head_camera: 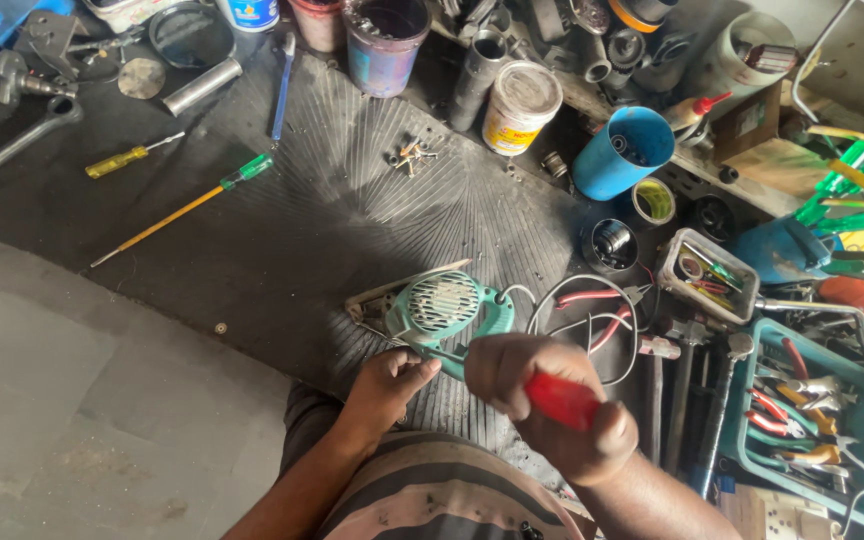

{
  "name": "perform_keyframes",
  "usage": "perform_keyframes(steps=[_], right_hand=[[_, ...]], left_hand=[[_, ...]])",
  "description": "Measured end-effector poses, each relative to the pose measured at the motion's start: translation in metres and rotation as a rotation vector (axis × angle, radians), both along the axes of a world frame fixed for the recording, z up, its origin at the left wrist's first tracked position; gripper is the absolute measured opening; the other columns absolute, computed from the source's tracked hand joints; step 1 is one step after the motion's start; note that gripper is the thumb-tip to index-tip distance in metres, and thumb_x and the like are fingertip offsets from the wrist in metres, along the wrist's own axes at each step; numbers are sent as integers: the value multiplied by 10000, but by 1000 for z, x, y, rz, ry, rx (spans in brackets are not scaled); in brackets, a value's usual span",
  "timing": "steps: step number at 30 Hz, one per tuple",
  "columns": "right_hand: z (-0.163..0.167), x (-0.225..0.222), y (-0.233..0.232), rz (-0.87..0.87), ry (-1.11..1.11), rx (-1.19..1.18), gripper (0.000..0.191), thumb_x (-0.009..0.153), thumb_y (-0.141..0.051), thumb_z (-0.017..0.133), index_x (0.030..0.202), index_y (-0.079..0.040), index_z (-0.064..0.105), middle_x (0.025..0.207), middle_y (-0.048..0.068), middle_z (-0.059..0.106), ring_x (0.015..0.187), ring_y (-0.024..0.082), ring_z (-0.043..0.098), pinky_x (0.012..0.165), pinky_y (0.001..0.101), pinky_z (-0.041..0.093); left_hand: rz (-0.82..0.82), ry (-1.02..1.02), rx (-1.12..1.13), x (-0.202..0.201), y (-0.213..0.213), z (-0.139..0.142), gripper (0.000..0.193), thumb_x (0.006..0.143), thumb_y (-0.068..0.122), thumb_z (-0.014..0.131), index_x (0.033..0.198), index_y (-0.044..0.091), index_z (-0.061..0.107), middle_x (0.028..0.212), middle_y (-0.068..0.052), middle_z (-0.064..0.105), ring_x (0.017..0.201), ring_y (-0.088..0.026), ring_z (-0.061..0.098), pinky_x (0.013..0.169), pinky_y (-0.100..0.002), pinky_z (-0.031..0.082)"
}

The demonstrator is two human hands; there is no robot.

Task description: The person disassembles a green electric angle grinder on a cluttered workbench. They use a red-handled screwdriver to unscrew and pry open the housing, remove the armature and other internal parts, and set the separated casing and components aside on the bench.

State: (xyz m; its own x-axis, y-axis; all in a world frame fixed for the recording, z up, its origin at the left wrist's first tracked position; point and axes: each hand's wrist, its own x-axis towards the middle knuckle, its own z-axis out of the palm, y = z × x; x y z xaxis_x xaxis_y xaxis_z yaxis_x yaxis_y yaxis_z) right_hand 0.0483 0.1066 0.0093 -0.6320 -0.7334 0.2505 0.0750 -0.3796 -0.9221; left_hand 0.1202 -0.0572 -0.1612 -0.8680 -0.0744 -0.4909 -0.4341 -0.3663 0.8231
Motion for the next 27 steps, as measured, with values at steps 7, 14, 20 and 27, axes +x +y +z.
perform_keyframes(steps=[7,14,20,27], right_hand=[[21,13,-27,-99,149,29,615,1054,-618,500,904,-23,542,864,105,551,855,237,524,865,397,441],[45,28,-59,-564,179,-64,201,1142,-214,570,1223,-56,475,1032,124,543,959,231,584,1032,472,514],[5,20,-41,-507,147,-107,298,1185,-336,556,1148,-60,451,950,110,502,751,163,464,728,362,442],[42,-18,-56,-123,70,-197,465,1088,-418,572,820,-50,478,566,70,403,518,159,402,523,366,347]], left_hand=[[-117,138,-96,-2,-5,-9,471,946,437,712,998,-28,768,635,23,563,536,-59,447,484,-271,386],[-275,-54,44,-11,7,3,627,807,540,736,1192,45,709,849,-53,733,500,-97,429,440,-289,359],[-94,132,-6,-24,19,2,610,856,512,780,1211,25,691,919,-23,723,699,-42,582,578,-230,459],[-78,-102,47,-28,23,-3,497,848,403,821,1023,-46,699,696,-74,568,562,-179,474,508,-368,369]])
